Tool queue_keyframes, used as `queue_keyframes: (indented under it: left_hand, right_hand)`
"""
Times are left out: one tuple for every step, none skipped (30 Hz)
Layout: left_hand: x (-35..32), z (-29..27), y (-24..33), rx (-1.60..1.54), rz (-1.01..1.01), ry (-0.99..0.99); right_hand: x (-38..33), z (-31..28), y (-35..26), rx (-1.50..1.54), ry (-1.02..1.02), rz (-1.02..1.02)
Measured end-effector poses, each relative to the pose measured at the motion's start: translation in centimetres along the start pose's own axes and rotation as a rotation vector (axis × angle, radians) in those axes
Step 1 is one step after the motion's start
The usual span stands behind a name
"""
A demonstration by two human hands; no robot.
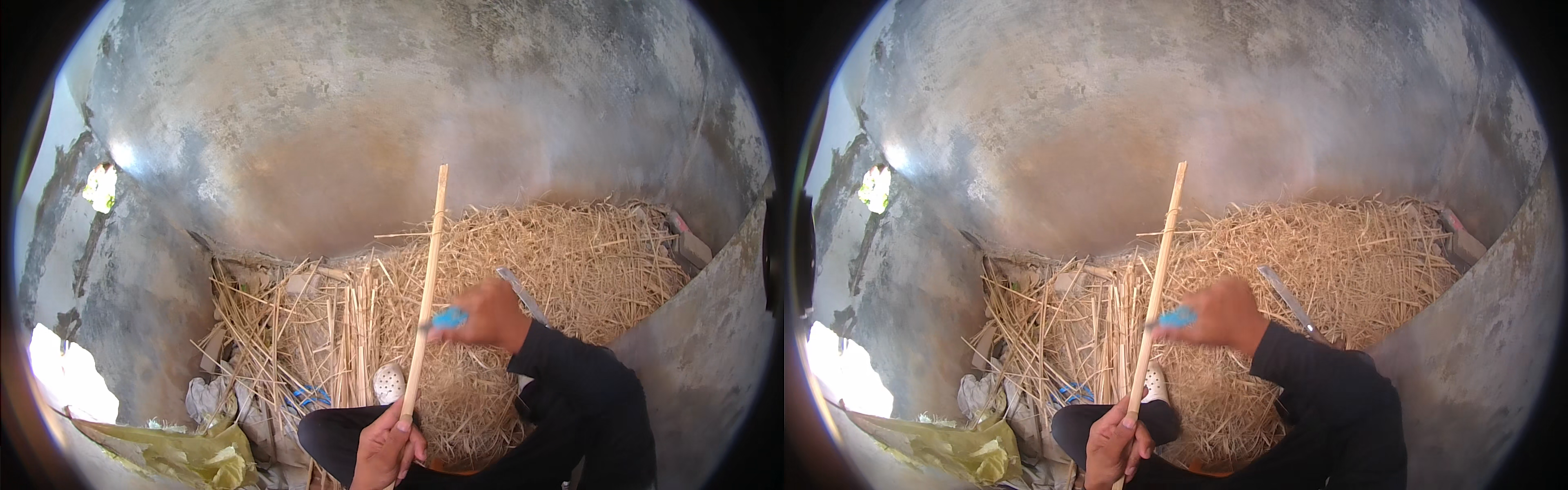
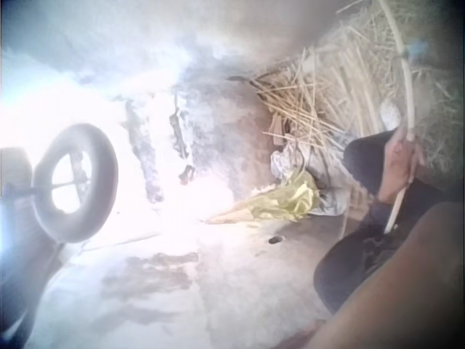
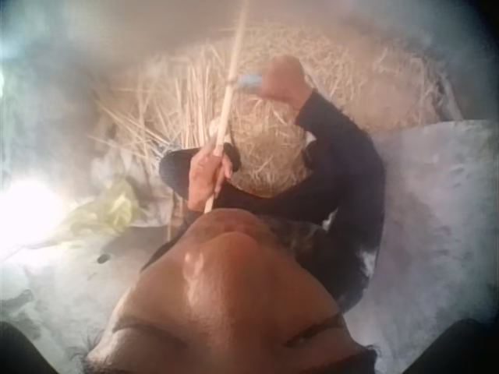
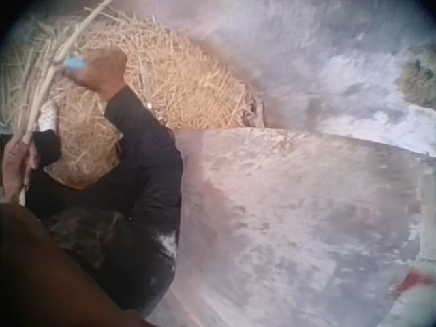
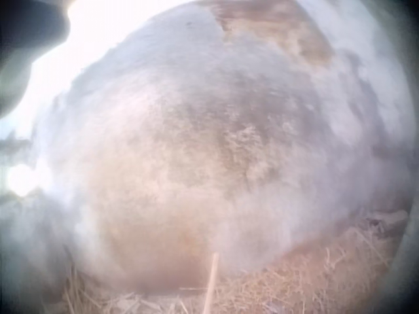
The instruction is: The person sits on a straw-covered floor and uses a small knife to peel the outer layer off a long, thin wooden stick. They hold the stick vertically with one hand and scrape the blade along its length with the other, repeating the motion to remove the bark.
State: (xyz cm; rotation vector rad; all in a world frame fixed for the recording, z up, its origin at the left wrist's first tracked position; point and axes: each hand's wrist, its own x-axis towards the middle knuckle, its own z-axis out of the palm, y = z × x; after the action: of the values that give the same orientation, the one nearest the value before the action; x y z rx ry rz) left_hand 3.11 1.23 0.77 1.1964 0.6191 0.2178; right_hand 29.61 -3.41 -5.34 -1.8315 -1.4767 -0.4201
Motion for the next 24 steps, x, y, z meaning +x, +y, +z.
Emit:
queue_keyframes:
  left_hand:
    - [-0.2,-0.1,-0.2,0.021,0.009,0.005]
    - [-0.2,-0.1,-0.5,-0.007,0.017,-0.007]
    - [-0.2,-0.2,-0.8,-0.036,0.026,-0.018]
    - [0.0,-0.1,-0.9,-0.07,0.037,-0.039]
    - [0.0,0.0,-0.7,-0.022,0.041,-0.031]
    - [0.0,0.1,-0.3,0.027,0.044,-0.023]
    - [-0.3,0.1,-0.2,0.076,0.034,-0.011]
    - [-0.4,0.2,0.0,0.081,0.021,0.008]
    - [-0.3,0.4,0.3,0.086,0.008,0.026]
    - [-0.5,0.5,0.3,0.092,-0.025,0.04]
    - [-0.7,0.4,0.0,0.088,-0.012,0.012]
    - [-0.9,0.3,-0.3,0.088,0.016,0.001]
    - [-0.6,0.3,-0.4,0.076,0.046,-0.047]
    - [-0.6,0.2,-0.3,0.07,0.054,-0.039]
    - [-0.5,0.2,-0.3,0.064,0.062,-0.032]
    - [-0.6,0.1,-0.3,0.056,0.065,-0.016]
    - [-0.5,0.3,-0.2,0.05,0.059,-0.018]
    - [-0.6,0.5,0.1,0.044,0.054,-0.021]
    - [-0.8,0.6,0.1,0.044,0.038,-0.019]
    - [-1.1,0.8,-0.2,0.032,0.01,-0.016]
    - [-1.4,1.0,-0.8,0.019,-0.018,-0.014]
    - [-2.0,1.0,-1.0,0.017,-0.037,0.012]
    - [-2.0,1.2,-1.0,-0.009,-0.04,-0.012]
    - [-2.1,1.3,-0.8,0.004,-0.056,-0.015]
  right_hand:
    - [0.6,0.1,1.2,-0.038,0.041,0.09]
    - [1.0,-0.4,2.5,-0.052,0.033,0.138]
    - [1.2,-0.8,3.6,-0.065,0.026,0.185]
    - [1.3,-1.3,4.3,-0.089,0.018,0.231]
    - [1.0,-0.5,3.6,-0.084,0.022,0.199]
    - [0.7,-0.2,2.5,-0.023,0.037,0.098]
    - [0.5,-0.3,0.4,0.044,0.045,0.006]
    - [0.5,-0.3,-0.7,0.111,0.054,-0.085]
    - [0.6,0.3,0.2,0.049,0.025,-0.045]
    - [0.7,0.4,1.8,0.024,0.025,0.06]
    - [1.3,-0.2,4.0,-0.015,0.024,0.164]
    - [1.9,-0.3,5.0,-0.04,0.031,0.251]
    - [1.8,-1.3,4.8,-0.051,0.037,0.273]
    - [1.8,-1.1,3.9,-0.026,0.048,0.199]
    - [1.3,-0.6,2.6,-0.002,0.057,0.126]
    - [0.7,0.1,1.0,0.03,0.06,0.052]
    - [0.4,0.1,-0.1,0.069,0.011,-0.036]
    - [0.6,0.1,0.6,0.016,0.045,-0.006]
    - [0.6,0.4,1.9,-0.028,0.076,0.033]
    - [0.8,0.6,3.2,-0.07,0.106,0.07]
    - [1.4,0.2,5.0,-0.112,0.1,0.248]
    - [2.0,0.5,6.3,-0.113,0.109,0.256]
    - [2.1,-0.3,7.9,-0.15,0.115,0.276]
    - [2.0,-0.8,8.8,-0.187,0.121,0.295]
